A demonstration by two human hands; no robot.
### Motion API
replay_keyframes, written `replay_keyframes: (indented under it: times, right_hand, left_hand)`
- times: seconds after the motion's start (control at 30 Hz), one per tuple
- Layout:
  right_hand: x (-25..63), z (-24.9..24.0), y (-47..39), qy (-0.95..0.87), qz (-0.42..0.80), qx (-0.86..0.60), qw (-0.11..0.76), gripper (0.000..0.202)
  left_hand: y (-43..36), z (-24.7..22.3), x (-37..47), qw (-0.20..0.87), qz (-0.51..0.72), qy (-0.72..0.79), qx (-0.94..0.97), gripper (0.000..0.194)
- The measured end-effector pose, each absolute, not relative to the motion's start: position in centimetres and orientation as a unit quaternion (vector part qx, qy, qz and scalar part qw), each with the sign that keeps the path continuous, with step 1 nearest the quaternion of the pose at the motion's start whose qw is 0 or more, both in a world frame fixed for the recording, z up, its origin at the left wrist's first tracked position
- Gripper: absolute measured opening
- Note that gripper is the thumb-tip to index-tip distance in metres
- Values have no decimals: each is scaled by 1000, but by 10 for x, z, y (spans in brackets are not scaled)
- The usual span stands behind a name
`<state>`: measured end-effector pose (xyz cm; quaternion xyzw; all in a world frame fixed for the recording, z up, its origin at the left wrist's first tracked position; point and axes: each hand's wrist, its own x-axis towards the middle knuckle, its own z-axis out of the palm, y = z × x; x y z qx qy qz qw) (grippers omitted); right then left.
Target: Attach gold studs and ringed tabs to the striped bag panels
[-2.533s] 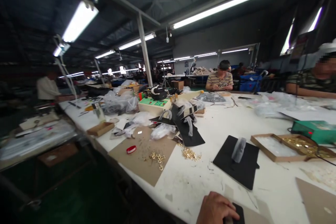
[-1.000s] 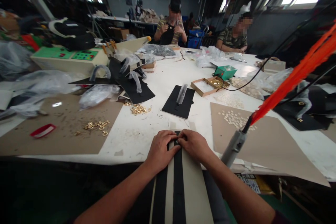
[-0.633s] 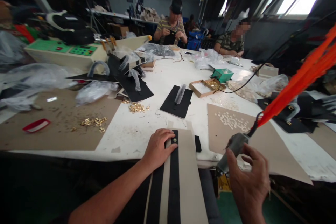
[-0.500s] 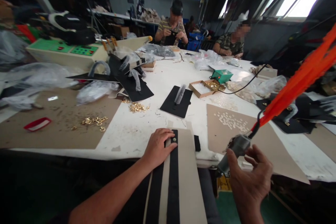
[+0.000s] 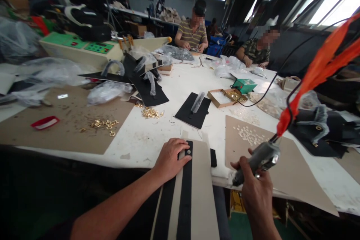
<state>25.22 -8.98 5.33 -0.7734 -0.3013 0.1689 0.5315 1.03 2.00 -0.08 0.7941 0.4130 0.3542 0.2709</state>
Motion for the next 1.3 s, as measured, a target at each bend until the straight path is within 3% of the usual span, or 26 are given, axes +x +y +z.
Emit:
replay_keyframes:
  times: [0.13, 0.37, 0.6, 0.87, 1.3]
  right_hand:
    - [208, 82, -48, -384, 245, -579, 676, 47]
    - [166, 79, 5, -462, 431, -417, 653, 40]
    - [167, 77, 9, -463, 420, -433, 649, 27]
    - [161, 83, 11, -506, 339, -478, 633, 33]
    - [156, 65, 16, -488, 318, -498, 643, 29]
  left_hand:
    - [20, 2, 11, 276, 354, 414, 792, 29]
    - [18, 2, 9, 294, 361, 411, 783, 34]
    - [20, 4, 10, 300, 352, 411, 785, 33]
    - [20, 7, 9, 302, 343, 414, 787, 32]
    - [20, 7, 9, 305, 336, 412, 790, 31]
